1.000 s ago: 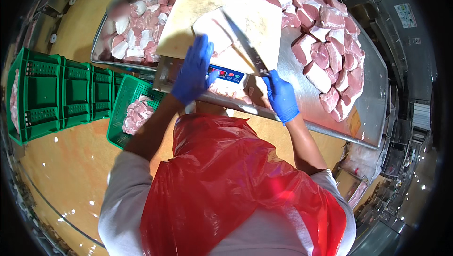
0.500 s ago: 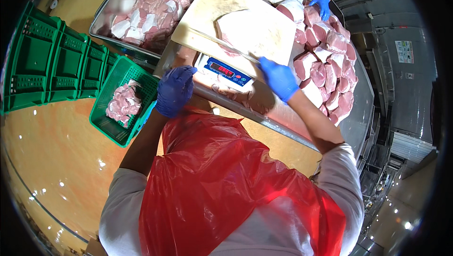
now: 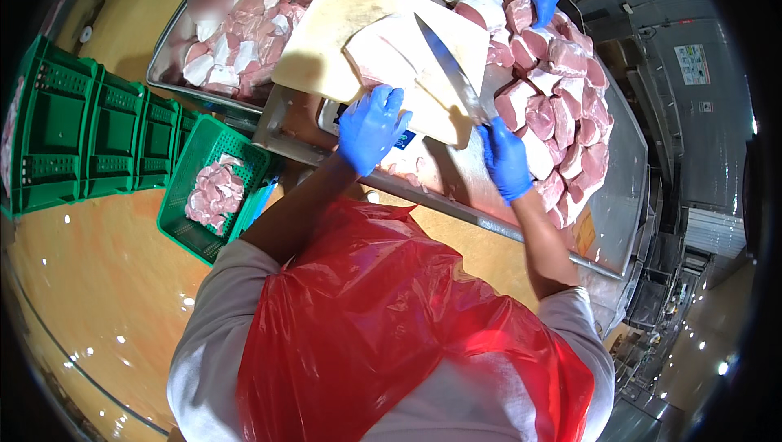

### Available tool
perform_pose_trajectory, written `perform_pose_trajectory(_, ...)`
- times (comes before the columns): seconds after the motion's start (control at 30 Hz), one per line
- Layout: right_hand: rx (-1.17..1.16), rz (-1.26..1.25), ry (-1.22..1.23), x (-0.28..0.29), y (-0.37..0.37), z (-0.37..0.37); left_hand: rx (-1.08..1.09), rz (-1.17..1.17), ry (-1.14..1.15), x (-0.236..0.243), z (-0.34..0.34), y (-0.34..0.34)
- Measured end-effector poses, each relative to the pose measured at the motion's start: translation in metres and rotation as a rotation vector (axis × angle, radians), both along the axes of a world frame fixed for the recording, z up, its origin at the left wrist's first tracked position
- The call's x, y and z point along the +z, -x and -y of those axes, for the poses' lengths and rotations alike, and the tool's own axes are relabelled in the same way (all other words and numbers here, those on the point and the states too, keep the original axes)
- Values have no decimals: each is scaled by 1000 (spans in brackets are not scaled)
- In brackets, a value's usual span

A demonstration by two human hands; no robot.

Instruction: The person cuts raw meat into smaller pieces using a knife on a cutting board. They repeatedly pick up pieces, slice them, and place the cut portions into a green basket. The process continues with multiple pieces handled one at a time.

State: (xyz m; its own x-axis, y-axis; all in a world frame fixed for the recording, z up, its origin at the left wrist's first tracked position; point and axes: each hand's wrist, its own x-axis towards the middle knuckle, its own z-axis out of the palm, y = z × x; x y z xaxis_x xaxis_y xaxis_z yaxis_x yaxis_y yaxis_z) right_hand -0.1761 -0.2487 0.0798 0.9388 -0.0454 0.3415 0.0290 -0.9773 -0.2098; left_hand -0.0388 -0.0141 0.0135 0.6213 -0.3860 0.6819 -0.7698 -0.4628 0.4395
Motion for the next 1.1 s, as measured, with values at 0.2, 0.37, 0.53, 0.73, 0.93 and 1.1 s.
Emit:
perform_pose_trajectory(0.2,-43,-171,1,-5,-7,-37,-70,-128,3,-23,-1,-17)
perform_pose_trajectory(0.37,33,-359,240,16,8,-15,-194,-262,154,-24,-24,-6)
perform_pose_trajectory(0.53,139,-423,157,23,-38,-38,-220,-250,251,-31,-23,-4)
perform_pose_trajectory(0.73,73,-517,115,4,-113,-103,-132,-252,265,-36,-32,-17)
perform_pose_trajectory(0.93,16,-615,204,27,-25,-24,133,-181,164,-39,-129,-24)
perform_pose_trajectory(1.1,-88,-328,-319,16,15,9,528,-428,-73,-129,-299,-5)
